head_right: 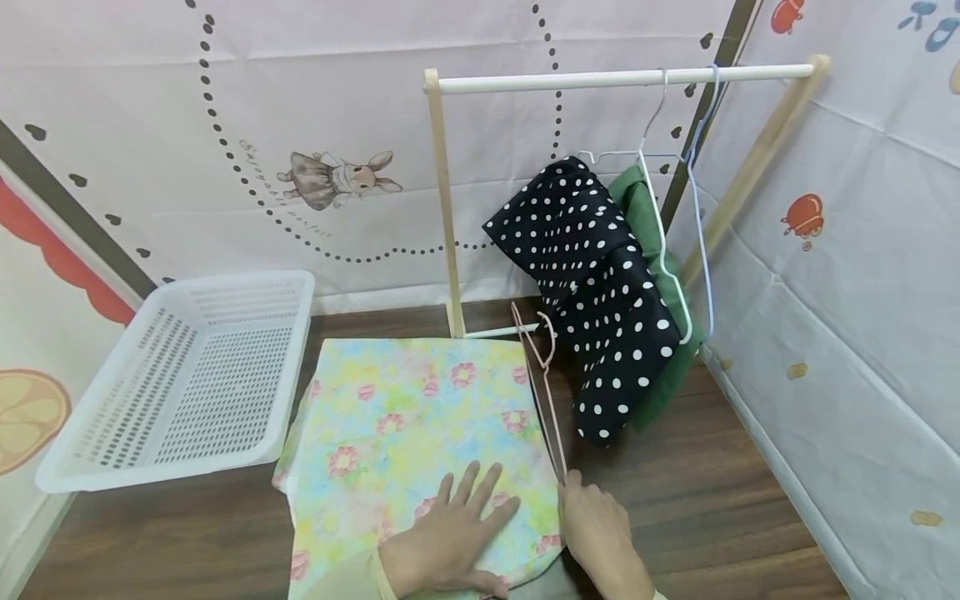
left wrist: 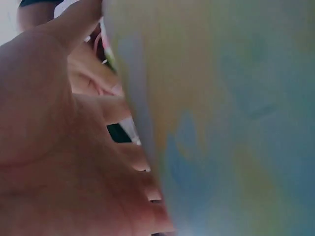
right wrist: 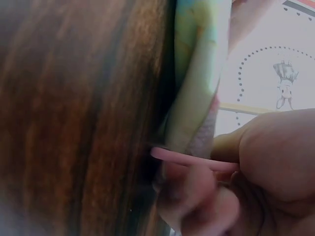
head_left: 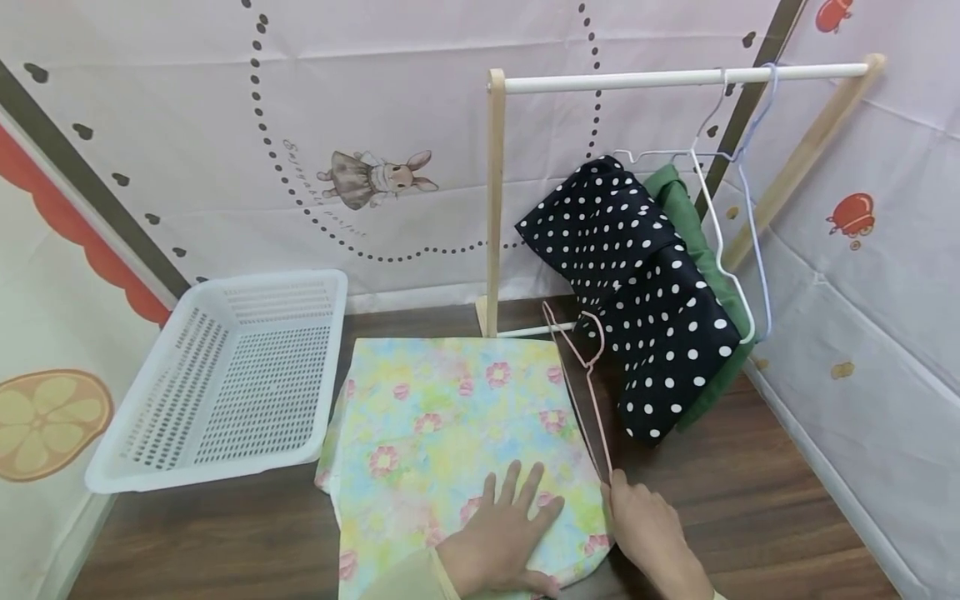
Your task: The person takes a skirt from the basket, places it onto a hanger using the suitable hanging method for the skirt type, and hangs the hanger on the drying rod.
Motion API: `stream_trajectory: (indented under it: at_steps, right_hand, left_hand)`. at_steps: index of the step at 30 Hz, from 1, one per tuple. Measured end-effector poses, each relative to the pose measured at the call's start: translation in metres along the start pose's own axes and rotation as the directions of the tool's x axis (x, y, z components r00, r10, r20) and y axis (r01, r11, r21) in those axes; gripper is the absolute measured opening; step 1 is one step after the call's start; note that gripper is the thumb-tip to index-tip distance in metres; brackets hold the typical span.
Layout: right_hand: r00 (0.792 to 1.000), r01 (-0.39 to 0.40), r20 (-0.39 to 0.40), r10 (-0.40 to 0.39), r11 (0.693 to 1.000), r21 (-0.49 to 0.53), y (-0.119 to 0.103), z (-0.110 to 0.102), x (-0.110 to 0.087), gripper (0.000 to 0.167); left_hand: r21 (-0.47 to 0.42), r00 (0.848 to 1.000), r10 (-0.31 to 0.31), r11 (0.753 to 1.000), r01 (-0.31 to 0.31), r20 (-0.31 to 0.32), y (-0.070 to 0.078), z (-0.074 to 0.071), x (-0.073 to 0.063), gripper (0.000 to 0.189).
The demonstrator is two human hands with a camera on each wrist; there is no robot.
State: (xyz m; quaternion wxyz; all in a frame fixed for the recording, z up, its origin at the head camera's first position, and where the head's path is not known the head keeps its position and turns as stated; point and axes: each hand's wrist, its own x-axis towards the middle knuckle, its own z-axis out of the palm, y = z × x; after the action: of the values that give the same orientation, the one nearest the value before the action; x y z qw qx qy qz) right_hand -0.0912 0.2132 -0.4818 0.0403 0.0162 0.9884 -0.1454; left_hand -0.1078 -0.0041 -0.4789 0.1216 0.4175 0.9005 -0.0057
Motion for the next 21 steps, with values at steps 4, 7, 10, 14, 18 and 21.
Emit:
stream_trajectory:
  at_steps: [4, 7, 10, 14, 18, 21]
  right_hand:
    - [1.000, -0.001, 0.023, 0.000, 1.000, 0.006, 0.002, -0.001, -0.004, 0.018]
    - [0.999, -0.006, 0.046, 0.006, 1.000, 0.002, 0.002, -0.003, -0.007, 0.016]
    - [0.999, -0.006, 0.051, 0.007, 1.000, -0.012, 0.003, -0.004, -0.010, 0.016]
    - [0.997, -0.017, 0.072, 0.020, 0.999, -0.034, 0.004, -0.006, -0.016, 0.014]
    - [0.984, -0.052, 0.167, 0.057, 0.998, -0.035, 0.003, -0.009, -0.022, 0.008]
    - [0.972, -0.068, 0.225, 0.072, 0.997, -0.029, 0.001, -0.010, -0.026, 0.008]
  left_hand:
    - [0.069, 1.000, -0.009, 0.998, 0.008, 0.004, 0.010, 0.008, 0.007, 0.097]
    - [0.112, 1.000, -0.002, 0.994, 0.001, 0.004, 0.013, 0.013, 0.007, 0.084]
    - [0.146, 1.000, 0.011, 0.989, -0.009, -0.014, 0.014, 0.014, 0.006, 0.072]
    - [0.137, 0.999, 0.028, 0.990, -0.021, -0.045, 0.013, 0.015, 0.006, 0.061]
    - [0.059, 0.998, 0.027, 0.998, -0.024, -0.059, 0.010, 0.016, 0.007, 0.054]
    - [0.002, 0.996, 0.028, 1.000, -0.028, -0.083, 0.007, 0.015, 0.008, 0.050]
